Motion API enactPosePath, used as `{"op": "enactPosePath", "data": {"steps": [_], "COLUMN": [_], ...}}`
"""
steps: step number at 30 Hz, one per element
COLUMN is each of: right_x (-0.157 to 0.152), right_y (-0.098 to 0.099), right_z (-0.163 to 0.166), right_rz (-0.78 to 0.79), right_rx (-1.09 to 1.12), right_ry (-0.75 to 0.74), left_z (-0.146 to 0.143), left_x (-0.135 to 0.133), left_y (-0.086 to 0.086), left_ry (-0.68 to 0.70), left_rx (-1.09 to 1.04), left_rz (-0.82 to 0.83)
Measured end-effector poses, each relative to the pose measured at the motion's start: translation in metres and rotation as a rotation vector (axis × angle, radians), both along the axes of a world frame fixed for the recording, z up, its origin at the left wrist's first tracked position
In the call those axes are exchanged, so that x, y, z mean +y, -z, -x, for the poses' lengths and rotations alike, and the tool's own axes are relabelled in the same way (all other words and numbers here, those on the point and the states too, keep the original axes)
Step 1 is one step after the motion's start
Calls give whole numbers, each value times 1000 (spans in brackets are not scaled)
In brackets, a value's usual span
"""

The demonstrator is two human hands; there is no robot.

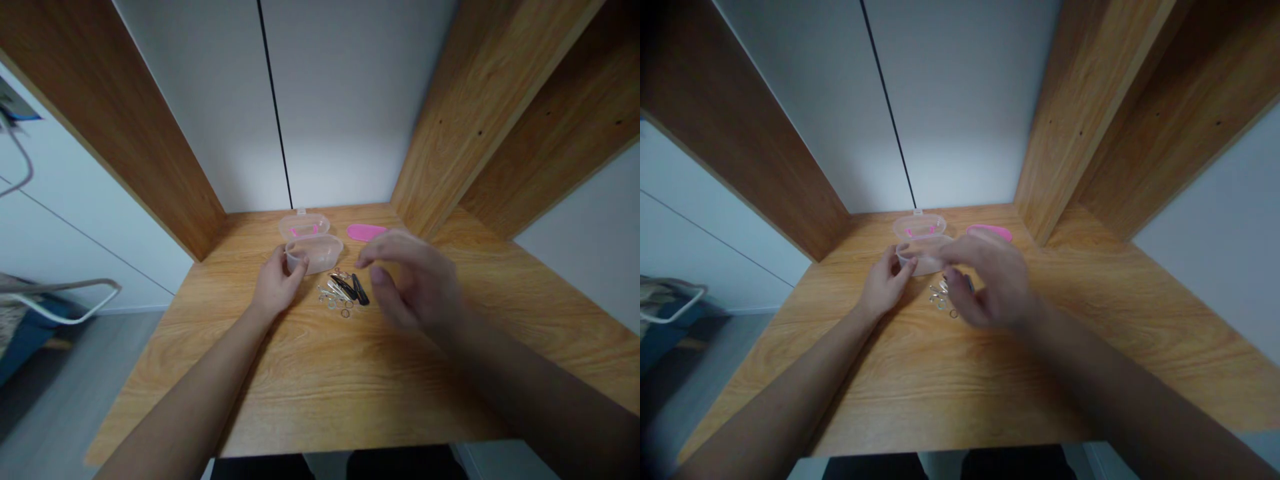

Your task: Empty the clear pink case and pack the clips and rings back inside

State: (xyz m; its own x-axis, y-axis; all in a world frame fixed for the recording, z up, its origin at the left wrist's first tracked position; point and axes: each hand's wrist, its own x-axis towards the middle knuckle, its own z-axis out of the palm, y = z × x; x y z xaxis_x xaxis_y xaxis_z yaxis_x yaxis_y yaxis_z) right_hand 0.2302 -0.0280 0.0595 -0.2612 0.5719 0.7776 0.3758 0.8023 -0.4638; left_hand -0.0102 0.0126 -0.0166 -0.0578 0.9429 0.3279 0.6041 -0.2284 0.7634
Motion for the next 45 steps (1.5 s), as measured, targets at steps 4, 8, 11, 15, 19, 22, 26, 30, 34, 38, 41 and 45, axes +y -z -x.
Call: {"op": "enactPosePath", "data": {"steps": [4,8,11,15,19,22,26,30,34,38,41,45], "right_x": [76,92,82,67,62,62,63,63,63,66,71,76], "right_y": [47,73,66,55,57,61,62,64,62,58,59,62], "right_z": [-20,-34,-32,-24,-20,-18,-19,-19,-19,-23,-29,-34], "right_rz": [59,305,271,216,254,281,287,250,222,280,345,374], "right_rx": [-189,-383,-414,-533,-603,-590,-545,-457,-337,-331,-447,-614], "right_ry": [79,30,-52,-169,-139,-153,-230,-261,-228,-142,-144,-139], "left_z": [0,2,3,2,1,0,1,1,1,0,0,0], "left_x": [0,1,2,2,2,2,2,3,3,2,1,1], "left_y": [-2,-3,-2,-1,-2,-3,-3,-3,-3,-5,-5,-5], "left_ry": [13,-23,-13,-3,1,7,11,7,-3,7,2,-3], "left_rx": [-13,71,71,46,35,28,16,17,20,19,23,32], "left_rz": [22,-1,-6,-26,-35,-31,-36,-37,-26,-29,-27,-16]}}
